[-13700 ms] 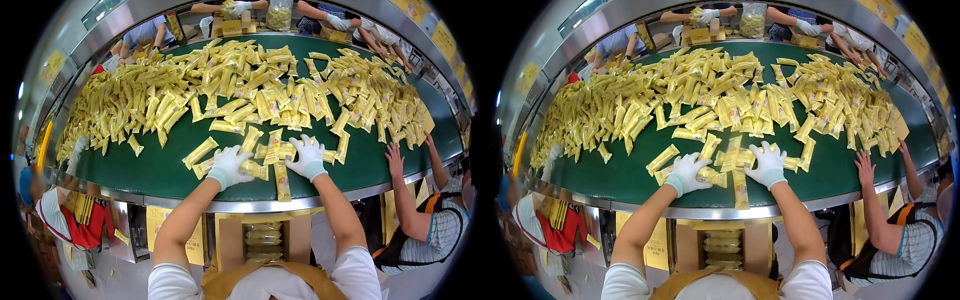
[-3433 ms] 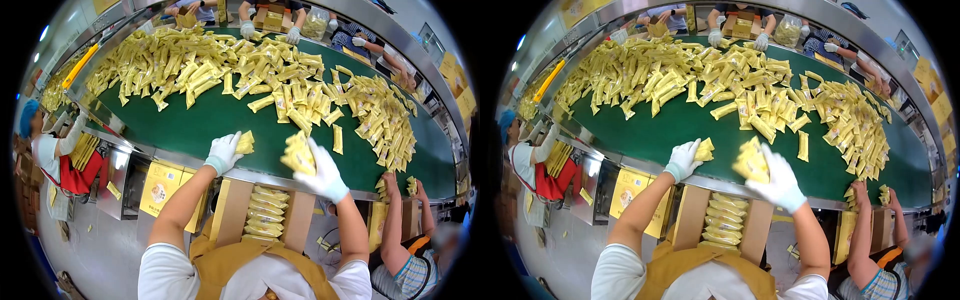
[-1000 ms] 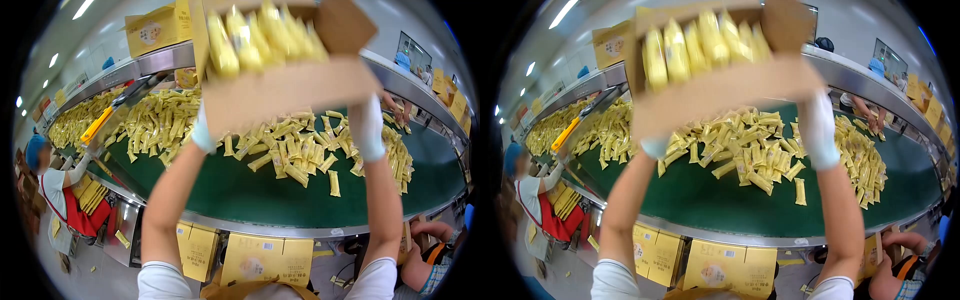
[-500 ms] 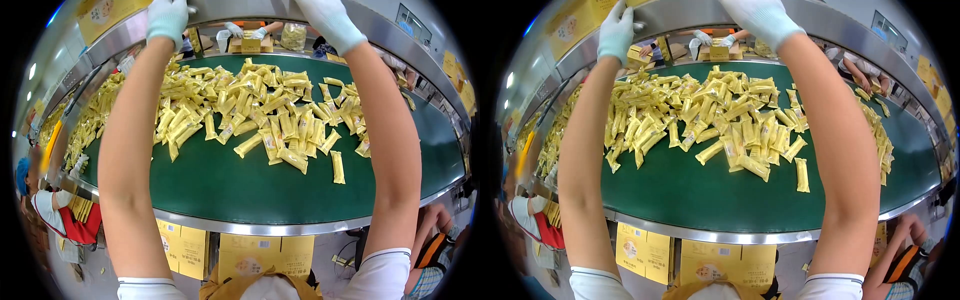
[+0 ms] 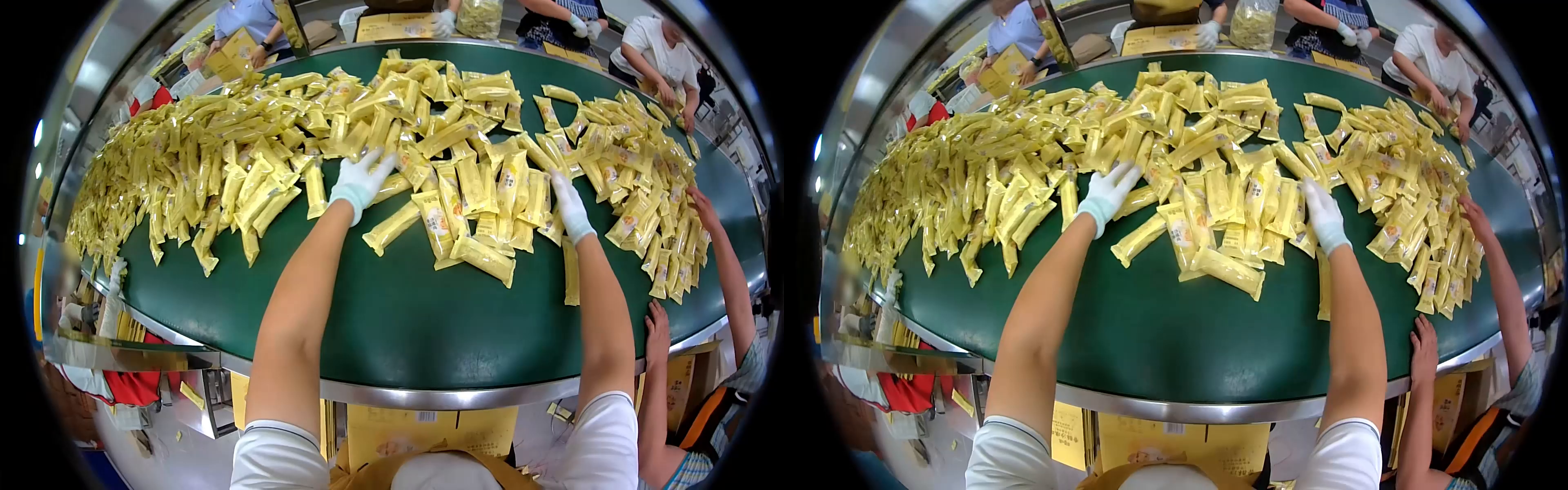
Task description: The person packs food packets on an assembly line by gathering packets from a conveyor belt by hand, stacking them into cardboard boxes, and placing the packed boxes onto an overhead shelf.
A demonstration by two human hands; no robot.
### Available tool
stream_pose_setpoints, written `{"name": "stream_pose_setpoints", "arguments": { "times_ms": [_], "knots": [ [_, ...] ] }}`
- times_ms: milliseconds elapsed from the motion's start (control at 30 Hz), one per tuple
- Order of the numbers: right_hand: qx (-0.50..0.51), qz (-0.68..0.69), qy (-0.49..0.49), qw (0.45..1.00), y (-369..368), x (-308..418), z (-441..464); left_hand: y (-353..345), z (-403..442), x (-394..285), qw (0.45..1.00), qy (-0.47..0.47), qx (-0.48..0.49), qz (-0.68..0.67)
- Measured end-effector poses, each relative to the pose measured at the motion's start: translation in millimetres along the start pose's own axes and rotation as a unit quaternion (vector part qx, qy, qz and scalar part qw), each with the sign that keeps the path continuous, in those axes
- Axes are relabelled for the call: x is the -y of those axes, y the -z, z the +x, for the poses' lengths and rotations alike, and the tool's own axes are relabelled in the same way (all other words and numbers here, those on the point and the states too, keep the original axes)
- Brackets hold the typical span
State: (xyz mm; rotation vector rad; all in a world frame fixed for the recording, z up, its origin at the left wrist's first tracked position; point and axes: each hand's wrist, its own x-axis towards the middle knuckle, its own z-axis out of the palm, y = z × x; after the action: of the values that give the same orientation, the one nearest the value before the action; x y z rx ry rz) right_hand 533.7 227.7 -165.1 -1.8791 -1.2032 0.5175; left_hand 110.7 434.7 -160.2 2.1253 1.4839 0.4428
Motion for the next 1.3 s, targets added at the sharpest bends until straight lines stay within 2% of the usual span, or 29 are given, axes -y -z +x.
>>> {"name": "stream_pose_setpoints", "arguments": {
  "times_ms": [33,100,200,367,567,733,833,867,900,933,967,1000,1033,1067,1100,1133,1167,1200,1233,1300],
  "knots": [
    [-0.006,-0.098,-0.004,0.995,-10.1,-4.2,9.9,-4.5,-0.2,-23.2,0.999,0.007,0.021,0.042],
    [0.016,-0.205,-0.033,0.978,-34.3,40.2,11.3,4.9,-13.3,-85.1,0.993,0.040,0.063,0.093],
    [0.073,-0.189,0.039,0.978,-48.6,48.4,12.2,2.4,-25.4,-105.5,0.988,-0.049,0.083,0.119],
    [0.091,-0.153,0.156,0.972,-64.4,71.6,-28.5,4.1,-67.5,-101.0,0.976,-0.093,0.062,0.185],
    [0.100,-0.161,0.178,0.966,-77.6,92.4,-99.1,28.1,-135.8,-77.2,0.972,-0.118,0.066,0.194],
    [0.149,-0.182,0.151,0.960,-77.9,109.6,-154.8,42.4,-191.3,-54.9,0.964,-0.146,0.056,0.217],
    [0.040,-0.298,0.209,0.931,-50.1,126.3,-179.0,62.2,-231.2,-47.7,0.949,-0.187,-0.084,0.239],
    [0.020,-0.267,0.222,0.938,-30.7,135.1,-188.8,74.7,-250.1,-47.1,0.957,-0.193,-0.114,0.187],
    [0.005,-0.203,0.227,0.952,-8.7,148.5,-205.1,86.0,-272.6,-46.3,0.973,-0.187,-0.116,0.069],
    [0.002,-0.120,0.249,0.961,9.0,151.4,-221.7,94.5,-301.2,-45.4,0.964,-0.215,-0.152,0.025],
    [0.049,0.007,0.180,0.982,25.3,156.8,-247.7,96.0,-328.7,-37.0,0.974,-0.179,-0.122,-0.070],
    [0.115,0.029,0.086,0.989,44.2,162.4,-273.3,101.2,-360.3,-29.1,0.989,-0.118,-0.056,-0.073],
    [0.189,0.163,0.010,0.968,54.3,155.8,-301.4,102.8,-394.5,-41.5,0.988,-0.097,-0.044,-0.115],
    [0.247,0.109,-0.037,0.962,65.4,148.0,-326.0,92.3,-423.0,-32.3,0.992,-0.052,-0.012,-0.113],
    [0.288,0.049,-0.108,0.950,66.0,135.1,-350.2,67.8,-449.0,-4.2,0.997,0.057,0.030,-0.047],
    [0.342,-0.107,-0.124,0.925,69.4,136.9,-369.4,57.8,-469.9,-9.6,0.992,0.121,0.033,0.004],
    [0.324,-0.212,-0.087,0.918,56.7,96.0,-396.0,49.4,-480.9,-10.7,0.977,0.183,0.093,0.051],
    [0.344,-0.287,-0.126,0.885,41.1,63.7,-411.0,24.0,-495.7,6.1,0.982,0.175,0.061,0.050],
    [0.337,-0.301,-0.241,0.859,30.3,79.5,-422.1,-2.8,-505.1,23.8,0.985,0.165,0.029,0.050],
    [0.265,-0.194,-0.246,0.912,-6.7,45.7,-447.1,-32.9,-507.7,22.8,0.970,0.230,0.062,-0.052]
  ]
}}
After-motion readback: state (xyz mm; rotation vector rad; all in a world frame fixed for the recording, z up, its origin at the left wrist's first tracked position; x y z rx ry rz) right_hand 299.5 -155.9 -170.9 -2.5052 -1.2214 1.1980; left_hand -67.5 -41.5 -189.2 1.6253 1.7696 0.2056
